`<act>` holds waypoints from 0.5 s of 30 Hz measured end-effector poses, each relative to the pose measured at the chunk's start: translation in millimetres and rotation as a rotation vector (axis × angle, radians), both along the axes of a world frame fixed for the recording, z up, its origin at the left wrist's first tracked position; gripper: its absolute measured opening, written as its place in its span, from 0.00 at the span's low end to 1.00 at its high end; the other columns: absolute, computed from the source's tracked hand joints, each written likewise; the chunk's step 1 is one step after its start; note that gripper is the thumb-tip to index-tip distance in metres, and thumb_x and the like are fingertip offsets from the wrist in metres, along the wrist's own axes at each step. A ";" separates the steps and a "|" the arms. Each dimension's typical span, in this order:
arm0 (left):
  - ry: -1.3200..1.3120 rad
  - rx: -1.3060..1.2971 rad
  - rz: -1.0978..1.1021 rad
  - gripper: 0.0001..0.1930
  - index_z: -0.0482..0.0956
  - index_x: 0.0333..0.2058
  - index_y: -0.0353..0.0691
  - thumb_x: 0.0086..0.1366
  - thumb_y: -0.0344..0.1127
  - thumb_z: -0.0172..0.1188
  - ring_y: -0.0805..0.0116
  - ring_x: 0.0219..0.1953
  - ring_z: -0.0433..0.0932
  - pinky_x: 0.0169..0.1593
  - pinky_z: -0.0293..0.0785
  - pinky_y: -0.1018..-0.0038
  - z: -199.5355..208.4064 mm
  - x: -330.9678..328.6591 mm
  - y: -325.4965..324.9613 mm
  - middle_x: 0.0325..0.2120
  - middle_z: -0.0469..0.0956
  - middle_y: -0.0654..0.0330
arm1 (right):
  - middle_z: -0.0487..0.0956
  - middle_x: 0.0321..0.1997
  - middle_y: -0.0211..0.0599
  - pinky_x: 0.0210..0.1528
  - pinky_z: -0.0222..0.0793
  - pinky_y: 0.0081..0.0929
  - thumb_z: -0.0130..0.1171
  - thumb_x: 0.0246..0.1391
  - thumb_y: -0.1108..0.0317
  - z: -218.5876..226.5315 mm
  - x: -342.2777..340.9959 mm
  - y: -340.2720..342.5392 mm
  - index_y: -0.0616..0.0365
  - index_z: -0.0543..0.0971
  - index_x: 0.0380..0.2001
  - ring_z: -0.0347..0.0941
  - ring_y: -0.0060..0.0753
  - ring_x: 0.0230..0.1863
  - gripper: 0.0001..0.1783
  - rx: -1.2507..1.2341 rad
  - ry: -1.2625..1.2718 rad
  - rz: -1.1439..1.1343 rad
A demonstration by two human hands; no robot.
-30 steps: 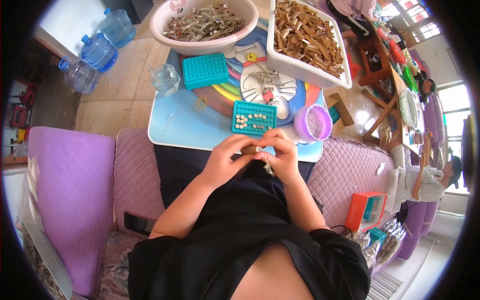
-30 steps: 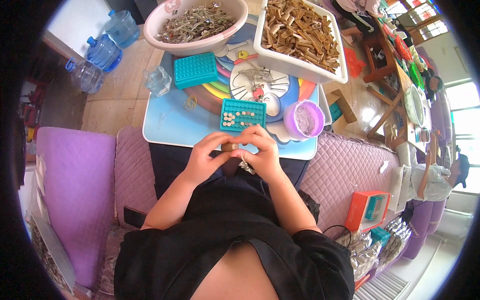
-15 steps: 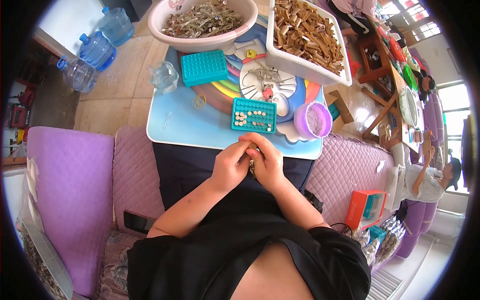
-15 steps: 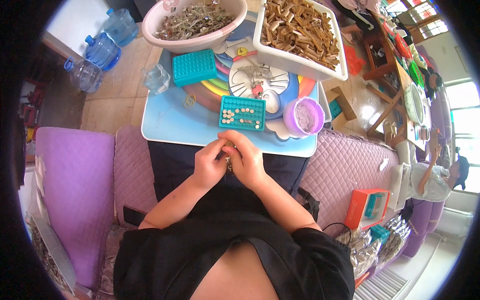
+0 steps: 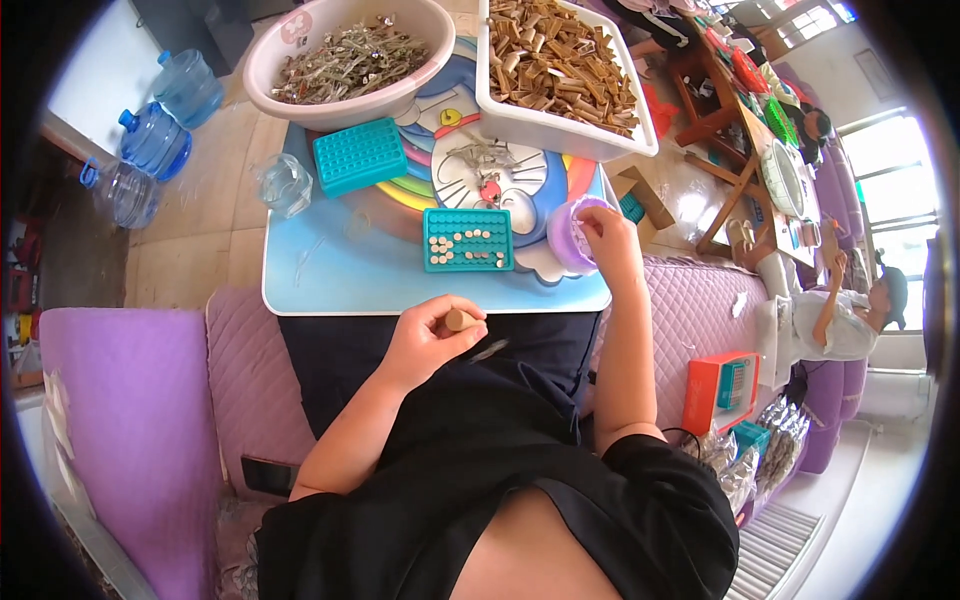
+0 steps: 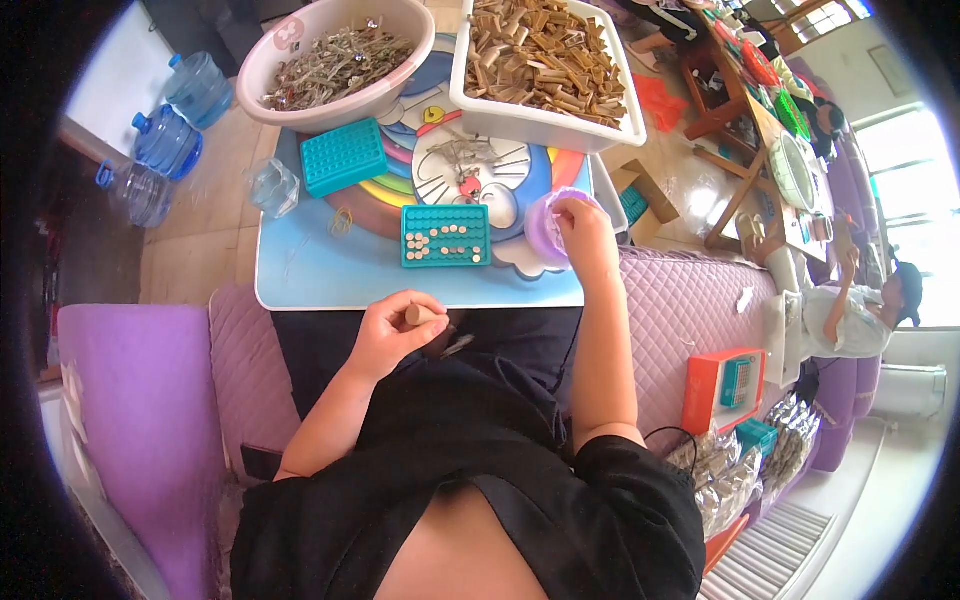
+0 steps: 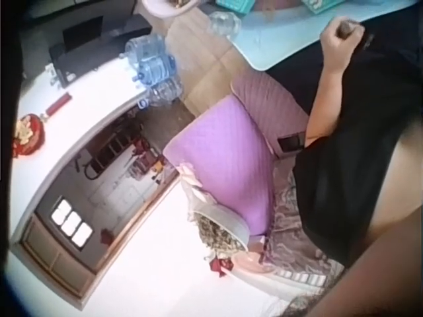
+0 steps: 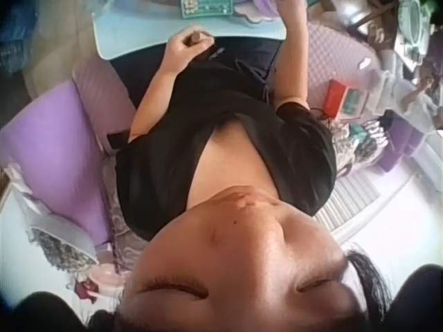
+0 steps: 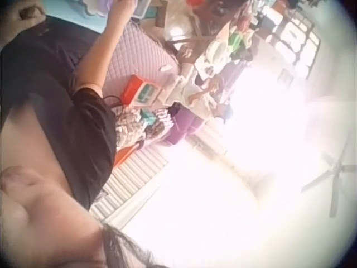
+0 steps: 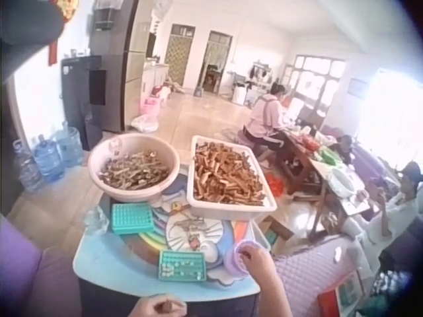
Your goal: The person assembles small cylindrical components by hand, inserting white plastic pieces into brown shells.
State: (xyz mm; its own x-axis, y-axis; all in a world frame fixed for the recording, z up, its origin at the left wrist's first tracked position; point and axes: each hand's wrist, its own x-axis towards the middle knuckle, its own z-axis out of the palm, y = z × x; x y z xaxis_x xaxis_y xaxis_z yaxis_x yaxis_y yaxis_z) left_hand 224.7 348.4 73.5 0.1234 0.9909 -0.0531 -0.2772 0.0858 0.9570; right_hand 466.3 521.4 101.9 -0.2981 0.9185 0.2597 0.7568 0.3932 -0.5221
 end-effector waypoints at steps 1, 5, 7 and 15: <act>-0.054 -0.015 0.023 0.04 0.77 0.30 0.38 0.57 0.30 0.63 0.85 0.26 0.65 0.28 0.60 0.86 7.9 2.0 1.9 0.27 0.71 0.68 | 0.78 0.30 0.45 0.38 0.70 0.28 0.59 0.41 0.78 -8.8 7.8 8.4 0.63 0.79 0.33 0.76 0.41 0.32 0.11 -0.071 -0.069 0.020; -0.127 -0.047 0.005 0.05 0.77 0.31 0.38 0.58 0.31 0.63 0.83 0.27 0.66 0.30 0.62 0.86 -3.7 -3.2 2.2 0.28 0.69 0.69 | 0.78 0.33 0.46 0.41 0.69 0.34 0.59 0.37 0.76 -23.7 9.0 21.3 0.61 0.79 0.31 0.75 0.46 0.36 0.12 -0.131 -0.157 0.139; -0.101 -0.032 0.034 0.06 0.77 0.31 0.37 0.58 0.32 0.63 0.82 0.28 0.67 0.33 0.63 0.85 -3.7 -3.7 3.7 0.27 0.67 0.70 | 0.79 0.33 0.45 0.41 0.69 0.34 0.59 0.36 0.76 -24.5 5.4 22.4 0.61 0.78 0.31 0.75 0.46 0.36 0.12 -0.097 -0.185 0.184; -0.155 0.007 0.062 0.07 0.73 0.34 0.37 0.63 0.35 0.57 0.82 0.34 0.67 0.38 0.64 0.84 -3.0 -1.6 5.7 0.28 0.69 0.67 | 0.79 0.31 0.46 0.40 0.70 0.34 0.57 0.40 0.75 -26.1 13.3 21.3 0.59 0.79 0.32 0.76 0.46 0.35 0.11 -0.125 -0.104 0.071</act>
